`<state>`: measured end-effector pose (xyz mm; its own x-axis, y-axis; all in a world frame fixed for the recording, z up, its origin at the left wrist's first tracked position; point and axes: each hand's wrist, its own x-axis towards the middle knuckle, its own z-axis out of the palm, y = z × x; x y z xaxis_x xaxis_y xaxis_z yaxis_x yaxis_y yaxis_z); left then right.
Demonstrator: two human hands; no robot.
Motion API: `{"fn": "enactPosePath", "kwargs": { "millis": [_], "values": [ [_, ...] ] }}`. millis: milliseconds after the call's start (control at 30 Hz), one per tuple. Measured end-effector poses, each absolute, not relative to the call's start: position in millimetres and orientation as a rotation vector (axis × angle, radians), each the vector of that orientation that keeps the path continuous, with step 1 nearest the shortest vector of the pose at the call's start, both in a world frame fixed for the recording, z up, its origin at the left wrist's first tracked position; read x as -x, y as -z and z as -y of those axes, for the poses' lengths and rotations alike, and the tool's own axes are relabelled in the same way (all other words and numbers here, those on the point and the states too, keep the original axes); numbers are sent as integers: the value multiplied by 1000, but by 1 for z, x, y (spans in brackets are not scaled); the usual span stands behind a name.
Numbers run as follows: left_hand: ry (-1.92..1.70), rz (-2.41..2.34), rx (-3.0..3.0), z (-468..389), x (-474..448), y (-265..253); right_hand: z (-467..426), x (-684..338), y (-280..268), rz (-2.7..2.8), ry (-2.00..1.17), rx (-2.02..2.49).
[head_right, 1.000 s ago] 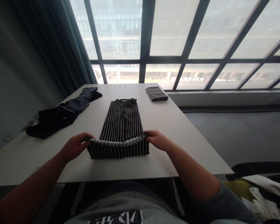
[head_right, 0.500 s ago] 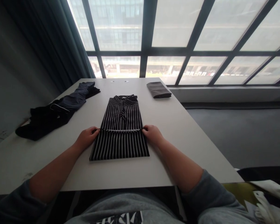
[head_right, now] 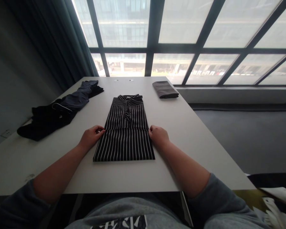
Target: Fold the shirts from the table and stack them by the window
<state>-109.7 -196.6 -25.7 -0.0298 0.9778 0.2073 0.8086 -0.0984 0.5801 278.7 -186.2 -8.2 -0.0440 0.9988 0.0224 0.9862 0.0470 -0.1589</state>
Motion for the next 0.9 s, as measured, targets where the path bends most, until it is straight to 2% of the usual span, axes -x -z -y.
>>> {"fn": "enactPosePath", "kwargs": {
  "millis": [167,300,400,567,733,900],
  "values": [
    [-937,-1772,-1946,193,112,30,190,-278,9,2160,-69,1974],
    [-1179,-1573,-1904,196,120,28,202,-277,4,2210,106,1591],
    [-1247,-1508,-2117,215,116,16,220,-269,0,2322,121,1234],
    [-729,-1218,-2557,253,81,5,246,-249,8,2612,-25,841],
    [-290,-1267,-2641,255,60,20,245,-241,20,2788,-343,1151],
    [-134,-1299,-2637,252,62,26,244,-241,16,2853,-501,1265]
  ]
}}
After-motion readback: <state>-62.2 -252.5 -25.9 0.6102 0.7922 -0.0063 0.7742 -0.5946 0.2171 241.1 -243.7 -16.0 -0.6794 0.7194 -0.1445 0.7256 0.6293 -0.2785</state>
